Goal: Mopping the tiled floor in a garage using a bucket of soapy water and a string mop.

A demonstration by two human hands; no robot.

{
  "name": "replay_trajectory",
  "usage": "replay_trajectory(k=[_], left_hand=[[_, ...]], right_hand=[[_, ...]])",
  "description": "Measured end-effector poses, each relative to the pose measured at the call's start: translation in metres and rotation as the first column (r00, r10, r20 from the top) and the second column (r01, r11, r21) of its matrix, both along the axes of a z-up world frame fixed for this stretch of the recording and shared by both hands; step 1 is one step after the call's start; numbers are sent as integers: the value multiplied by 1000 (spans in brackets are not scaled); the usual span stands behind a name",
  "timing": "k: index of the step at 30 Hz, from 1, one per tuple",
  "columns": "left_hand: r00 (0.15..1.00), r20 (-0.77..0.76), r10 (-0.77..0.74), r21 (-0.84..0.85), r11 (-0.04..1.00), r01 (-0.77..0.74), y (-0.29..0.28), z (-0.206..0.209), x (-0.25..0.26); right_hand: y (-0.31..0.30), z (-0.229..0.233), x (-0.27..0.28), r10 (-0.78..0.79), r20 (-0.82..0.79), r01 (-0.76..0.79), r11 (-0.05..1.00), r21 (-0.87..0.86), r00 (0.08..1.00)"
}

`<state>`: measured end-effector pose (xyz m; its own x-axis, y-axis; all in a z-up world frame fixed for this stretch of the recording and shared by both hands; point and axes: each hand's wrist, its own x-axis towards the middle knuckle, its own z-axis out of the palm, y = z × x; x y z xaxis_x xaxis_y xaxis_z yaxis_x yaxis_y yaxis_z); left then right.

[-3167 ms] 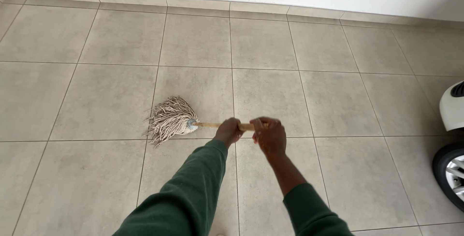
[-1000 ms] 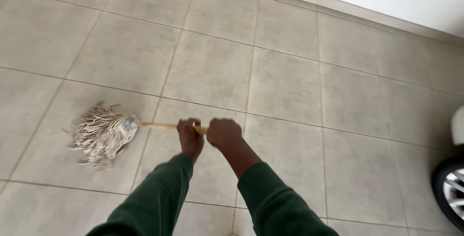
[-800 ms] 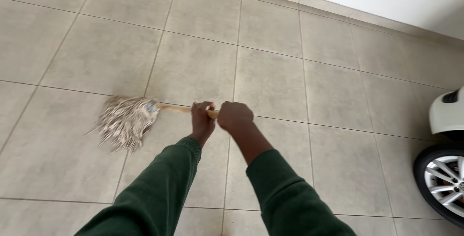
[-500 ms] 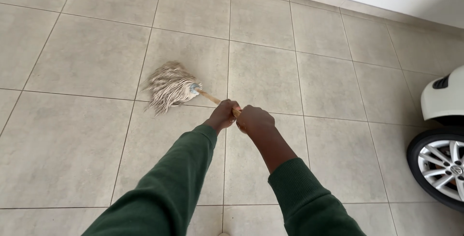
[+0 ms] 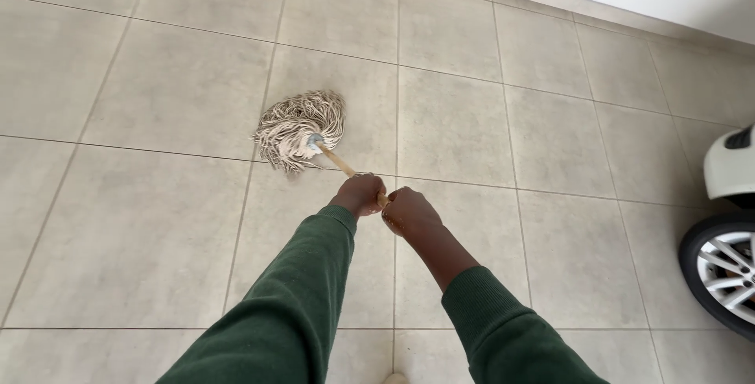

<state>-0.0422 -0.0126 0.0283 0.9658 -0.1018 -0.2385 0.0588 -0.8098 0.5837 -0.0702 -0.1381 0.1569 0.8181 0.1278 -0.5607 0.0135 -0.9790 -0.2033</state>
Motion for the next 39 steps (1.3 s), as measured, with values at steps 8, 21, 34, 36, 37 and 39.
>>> replay_trajectory(k=[8,21,34,36,37,39], left_hand=[[995,-32,95,196,977,-87,146,-27,-67],[923,-24,384,325,876,-356,206,-73,-221],[669,470,576,-272,815,-512,11,-91,-128],[543,669,507,-323,857,-402,-31,-80,-100],[550,668,501,-329,862,-385,-54,-77,-85],[710,495,500,-343,864,-369,-99,-71,-56]], right_hand=[[119,-50,-31,208,-29,-196,953,230,978],[195,-94,-114,416,-242,-375,906,197,877],[24,-11,-48,423,-74,-428,900,-83,903],[-16,0,-34,368,11,-364,923,-124,930],[-39,3,-25,351,13,-347,929,-130,936],[-83,8,-11,281,69,-267,949,-169,957]])
